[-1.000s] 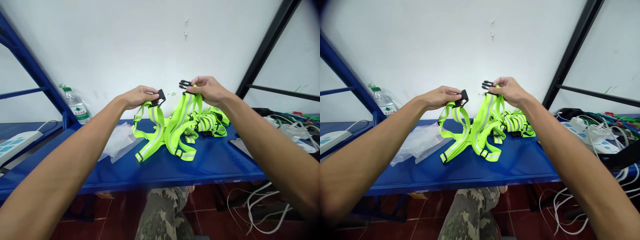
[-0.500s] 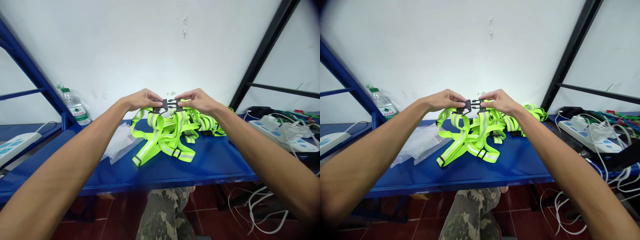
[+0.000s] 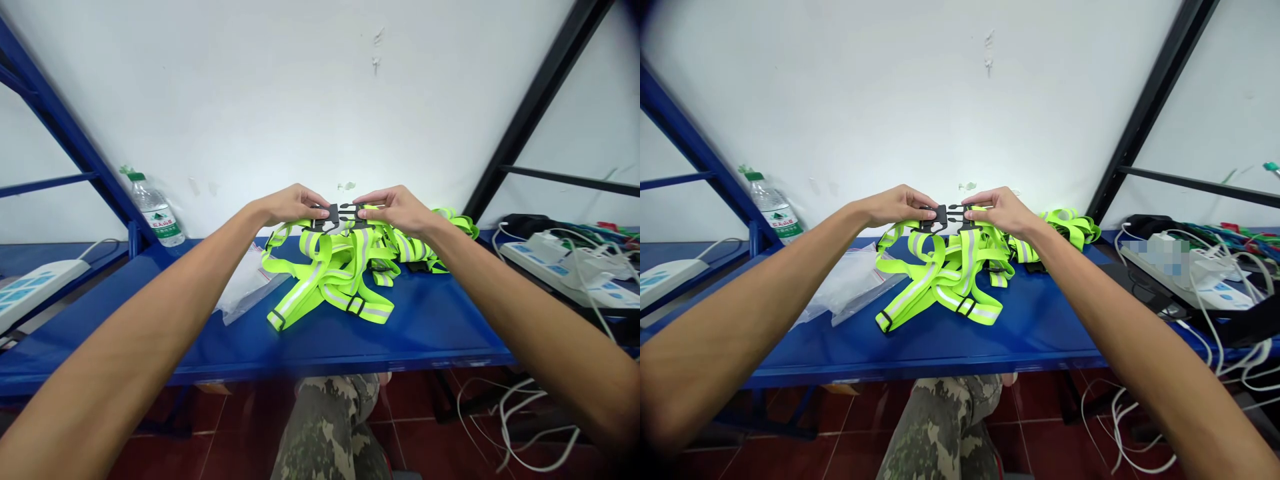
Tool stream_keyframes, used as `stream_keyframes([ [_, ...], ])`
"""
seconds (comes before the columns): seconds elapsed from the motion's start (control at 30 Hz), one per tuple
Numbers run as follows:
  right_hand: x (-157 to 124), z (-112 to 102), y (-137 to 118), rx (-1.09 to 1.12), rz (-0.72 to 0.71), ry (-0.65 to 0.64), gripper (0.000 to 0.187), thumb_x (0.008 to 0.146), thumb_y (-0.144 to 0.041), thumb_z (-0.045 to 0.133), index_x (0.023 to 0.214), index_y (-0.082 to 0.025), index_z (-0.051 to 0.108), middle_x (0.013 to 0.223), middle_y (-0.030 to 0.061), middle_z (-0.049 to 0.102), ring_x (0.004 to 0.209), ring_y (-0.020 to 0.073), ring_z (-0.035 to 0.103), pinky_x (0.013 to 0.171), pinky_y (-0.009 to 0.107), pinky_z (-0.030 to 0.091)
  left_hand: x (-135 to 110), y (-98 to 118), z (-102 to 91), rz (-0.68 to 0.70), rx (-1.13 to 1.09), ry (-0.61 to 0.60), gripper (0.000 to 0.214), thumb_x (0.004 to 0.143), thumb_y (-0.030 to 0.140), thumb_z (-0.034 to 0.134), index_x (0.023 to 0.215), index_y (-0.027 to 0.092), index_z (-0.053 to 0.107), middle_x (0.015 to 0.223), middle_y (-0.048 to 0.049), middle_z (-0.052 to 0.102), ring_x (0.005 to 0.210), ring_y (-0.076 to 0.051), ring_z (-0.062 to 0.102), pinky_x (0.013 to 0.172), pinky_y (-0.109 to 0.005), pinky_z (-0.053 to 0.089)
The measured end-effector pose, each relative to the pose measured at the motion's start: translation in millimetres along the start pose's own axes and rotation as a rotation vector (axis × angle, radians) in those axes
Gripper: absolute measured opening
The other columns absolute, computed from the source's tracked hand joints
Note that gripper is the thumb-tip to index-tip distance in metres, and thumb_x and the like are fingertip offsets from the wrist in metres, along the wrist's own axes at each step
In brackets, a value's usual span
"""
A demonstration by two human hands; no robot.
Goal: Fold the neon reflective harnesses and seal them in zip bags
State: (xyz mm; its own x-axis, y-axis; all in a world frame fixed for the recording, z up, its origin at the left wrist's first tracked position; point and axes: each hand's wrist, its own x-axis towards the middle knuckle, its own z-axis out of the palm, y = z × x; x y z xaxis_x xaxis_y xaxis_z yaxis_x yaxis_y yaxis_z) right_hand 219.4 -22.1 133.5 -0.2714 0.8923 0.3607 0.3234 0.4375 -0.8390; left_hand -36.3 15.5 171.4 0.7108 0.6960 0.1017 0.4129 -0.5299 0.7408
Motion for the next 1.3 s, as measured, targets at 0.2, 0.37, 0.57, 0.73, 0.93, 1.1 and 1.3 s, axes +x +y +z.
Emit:
stream_keyframes([
  [0.2, 3.1, 3.9, 9.0, -0.038, -0.031, -0.004, 0.042, 0.071, -0.035, 0.081, 0.108, -0.017, 0.076, 0.105, 0.0086, 0.076, 0.098, 0.0261, 0.070, 0.097, 0.046, 0.054, -2.2, -6.3, 1.2, -0.034, 0.007, -0.027, 0.036, 0.075, 0.038, 0.073, 0.104, 0.017, 0.077, 0.095, -0.0084, 0.074, 0.085, -0.018, 0.063, 0.078, -0.033, 0.047],
  [0.37, 2.0, 6.1, 5.7, -0.071, -0.026, -0.009, 0.040, 0.071, -0.032, 0.081, 0.107, -0.017, 0.077, 0.106, 0.0087, 0.075, 0.099, 0.0264, 0.070, 0.096, 0.045, 0.054, -2.2, -10.4, 1.1, -0.062, 0.014, -0.022, 0.037, 0.077, 0.038, 0.072, 0.107, 0.017, 0.076, 0.097, -0.0085, 0.074, 0.084, -0.017, 0.063, 0.077, -0.031, 0.046],
  [0.57, 0.9, 9.1, 0.4, -0.041, 0.018, -0.053, 0.037, 0.068, -0.027, 0.082, 0.103, -0.016, 0.078, 0.101, 0.0083, 0.076, 0.093, 0.0236, 0.070, 0.092, 0.041, 0.055, -3.1, -2.9, 5.7, -0.059, 0.034, -0.076, 0.036, 0.078, 0.035, 0.071, 0.108, 0.016, 0.075, 0.095, -0.0088, 0.074, 0.082, -0.016, 0.063, 0.076, -0.030, 0.047],
  [0.73, 1.4, 14.9, 0.1, 0.028, 0.058, -0.053, 0.035, 0.067, -0.022, 0.083, 0.101, -0.016, 0.078, 0.096, 0.0078, 0.077, 0.086, 0.0203, 0.070, 0.088, 0.039, 0.056, 0.3, -1.7, 8.7, 0.005, 0.027, -0.091, 0.033, 0.079, 0.032, 0.071, 0.108, 0.016, 0.075, 0.096, -0.0080, 0.074, 0.083, -0.016, 0.064, 0.076, -0.029, 0.047],
  [0.93, 2.1, 19.8, -9.1, 0.049, 0.080, -0.048, 0.029, 0.067, -0.015, 0.081, 0.096, -0.015, 0.078, 0.089, 0.0072, 0.077, 0.082, 0.0188, 0.069, 0.085, 0.036, 0.057, 0.4, 1.2, 10.9, 0.016, 0.040, -0.065, 0.036, 0.080, 0.031, 0.070, 0.112, 0.017, 0.074, 0.100, -0.0083, 0.074, 0.086, -0.017, 0.065, 0.078, -0.031, 0.049],
  [1.1, 3.0, 16.8, -13.4, 0.026, 0.057, -0.065, 0.040, 0.069, -0.020, 0.081, 0.107, -0.013, 0.074, 0.090, 0.0080, 0.076, 0.083, 0.0198, 0.069, 0.083, 0.036, 0.056, 0.3, 4.9, 15.7, 0.025, 0.058, -0.007, 0.046, 0.079, 0.034, 0.072, 0.120, 0.015, 0.069, 0.104, -0.0104, 0.073, 0.092, -0.019, 0.065, 0.080, -0.033, 0.049],
  [1.3, 2.1, -6.0, -29.0, -0.440, 0.124, -0.312, 0.064, 0.062, -0.037, 0.085, 0.120, -0.014, 0.070, 0.083, 0.0076, 0.075, 0.079, 0.0232, 0.067, 0.077, 0.036, 0.052, -5.9, 10.2, 4.6, -0.100, 0.214, -0.016, 0.070, 0.068, 0.047, 0.079, 0.128, 0.016, 0.064, 0.100, -0.0121, 0.073, 0.090, -0.023, 0.066, 0.079, -0.033, 0.047],
])
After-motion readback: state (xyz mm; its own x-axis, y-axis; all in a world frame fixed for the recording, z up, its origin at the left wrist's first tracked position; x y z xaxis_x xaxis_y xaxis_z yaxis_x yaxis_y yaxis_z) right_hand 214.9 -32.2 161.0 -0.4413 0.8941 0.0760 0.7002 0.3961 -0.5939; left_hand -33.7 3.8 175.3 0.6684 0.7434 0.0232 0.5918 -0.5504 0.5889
